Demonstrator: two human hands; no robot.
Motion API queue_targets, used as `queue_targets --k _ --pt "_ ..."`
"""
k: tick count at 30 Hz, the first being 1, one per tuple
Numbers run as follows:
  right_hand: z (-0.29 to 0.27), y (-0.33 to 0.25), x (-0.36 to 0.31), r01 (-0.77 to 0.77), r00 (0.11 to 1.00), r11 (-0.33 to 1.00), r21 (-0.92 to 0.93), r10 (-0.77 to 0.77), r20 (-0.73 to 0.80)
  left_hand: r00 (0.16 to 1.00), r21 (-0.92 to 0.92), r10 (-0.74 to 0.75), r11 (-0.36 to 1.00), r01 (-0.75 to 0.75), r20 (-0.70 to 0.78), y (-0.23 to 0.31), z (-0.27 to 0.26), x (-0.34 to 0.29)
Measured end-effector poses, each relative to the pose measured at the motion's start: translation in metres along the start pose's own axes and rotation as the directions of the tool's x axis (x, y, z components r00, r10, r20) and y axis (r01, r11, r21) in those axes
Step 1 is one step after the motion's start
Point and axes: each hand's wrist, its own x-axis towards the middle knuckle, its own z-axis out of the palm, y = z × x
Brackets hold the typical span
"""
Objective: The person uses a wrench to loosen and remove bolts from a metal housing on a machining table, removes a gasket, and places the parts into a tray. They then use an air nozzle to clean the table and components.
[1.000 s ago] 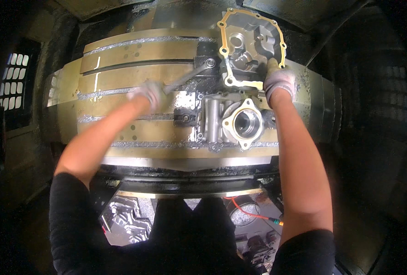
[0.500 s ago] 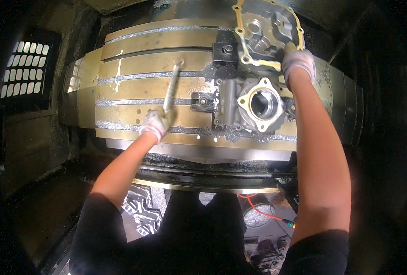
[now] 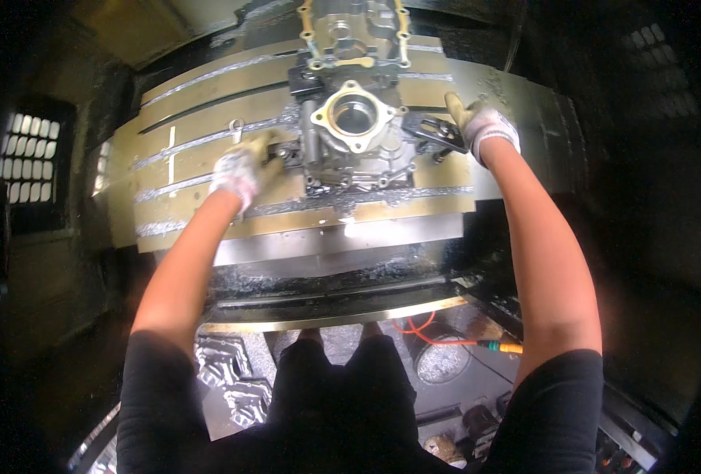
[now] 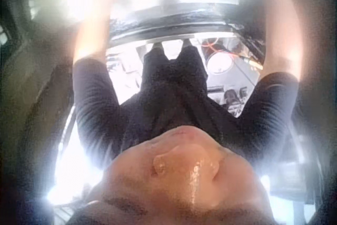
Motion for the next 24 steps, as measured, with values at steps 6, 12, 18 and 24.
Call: queue_targets --k 6,12,18,24 --pt "0.028 -0.032 -0.031 0.016 0.998 0.987 -0.16 -0.026 -0.058 0.978 0.163 0.203 0.968 -0.191 -0.056 -0.01 0.045 0.054" --pt "0.005 -0.014 -0.046 0.353 0.935 0.913 -0.203 -0.351 0.045 0.987 0.202 0.152 0.969 -0.14 -0.045 0.019 0.002 0.019" --pt "0.028 -0.007 -0.05 0.105 0.99 0.985 -0.14 -0.09 0.108 0.988 0.433 0.113 0.889 -0.15 0.11 -0.026 0.047 0.056" --pt "0.033 0.033 -0.028 0.129 0.92 0.976 0.177 -0.184 0.345 0.874 0.319 0.382 0.904 -0.286 -0.299 0.008 0.0 -0.007"
